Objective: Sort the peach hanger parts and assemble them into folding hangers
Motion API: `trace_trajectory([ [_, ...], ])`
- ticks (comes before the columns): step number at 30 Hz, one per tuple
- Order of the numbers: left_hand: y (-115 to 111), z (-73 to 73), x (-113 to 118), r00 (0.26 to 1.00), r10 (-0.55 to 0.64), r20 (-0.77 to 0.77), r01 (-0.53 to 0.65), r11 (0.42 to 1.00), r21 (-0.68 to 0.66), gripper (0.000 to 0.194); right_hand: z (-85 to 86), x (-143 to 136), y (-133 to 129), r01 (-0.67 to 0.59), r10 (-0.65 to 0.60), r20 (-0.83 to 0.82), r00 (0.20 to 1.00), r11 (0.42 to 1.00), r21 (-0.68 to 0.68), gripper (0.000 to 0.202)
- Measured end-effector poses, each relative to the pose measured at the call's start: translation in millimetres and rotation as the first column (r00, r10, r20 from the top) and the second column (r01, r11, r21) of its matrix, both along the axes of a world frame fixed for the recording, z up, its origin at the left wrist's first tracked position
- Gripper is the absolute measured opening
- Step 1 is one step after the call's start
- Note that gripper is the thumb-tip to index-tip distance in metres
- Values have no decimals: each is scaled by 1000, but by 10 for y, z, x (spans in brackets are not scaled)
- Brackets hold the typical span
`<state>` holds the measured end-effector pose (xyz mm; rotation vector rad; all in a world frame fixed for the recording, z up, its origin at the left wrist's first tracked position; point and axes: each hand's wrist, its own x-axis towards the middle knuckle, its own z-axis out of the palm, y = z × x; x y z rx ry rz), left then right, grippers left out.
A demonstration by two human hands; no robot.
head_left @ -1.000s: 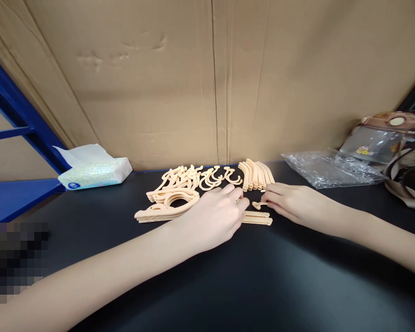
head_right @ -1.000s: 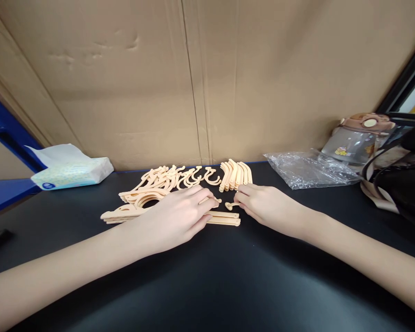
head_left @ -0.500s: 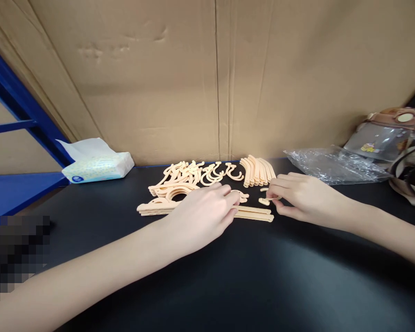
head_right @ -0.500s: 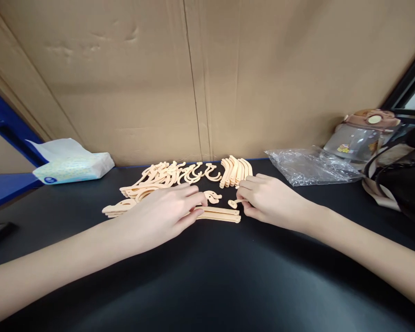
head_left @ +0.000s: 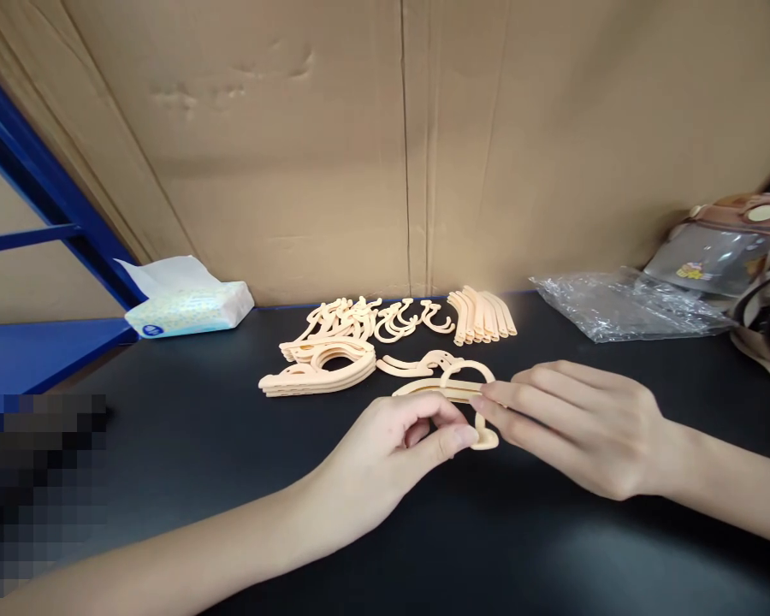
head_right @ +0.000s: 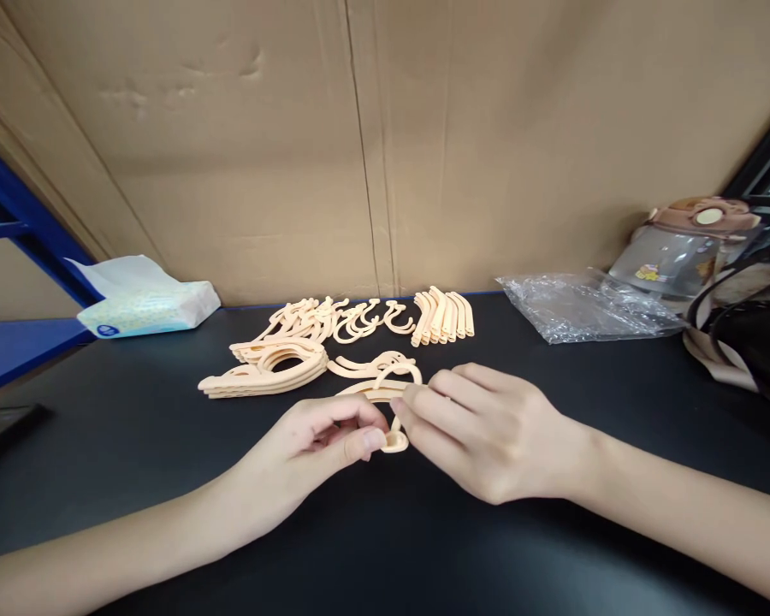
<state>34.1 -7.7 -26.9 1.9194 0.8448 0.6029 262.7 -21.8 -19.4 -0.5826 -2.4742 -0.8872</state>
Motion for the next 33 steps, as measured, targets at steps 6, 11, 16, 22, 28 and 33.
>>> trace_trajectory([
  [6, 8, -50, 8, 999, 3, 52, 3, 993, -116, 27, -73, -12, 50, 12, -13, -28, 1000, 1000, -11, 30],
  [11, 15, -28, 24, 997, 70, 24, -69, 997, -30, 29, -53, -101, 66, -43, -58, -213, 975, 898, -439, 29],
  [16, 42, 23, -3, 990, 83, -114, -53, 969, 240, 22, -22, -163, 65, -287, -299, -428, 853, 417, -863, 30],
  [22, 177, 24, -170, 904, 246, -350, 90, 690, 718, 20, -64, -54, 242, -433, -564, -545, 620, 333, -838, 26],
  [28, 298, -59, -248, 819, 342, -461, 224, 549, 805, 24, -144, 23, 403, -411, -593, -557, 582, 376, -830, 23],
  [33, 281, -68, -243, 794, 372, -480, 257, 510, 821, 21, -189, 1, 424, -435, -596, -541, 594, 328, -839, 22],
])
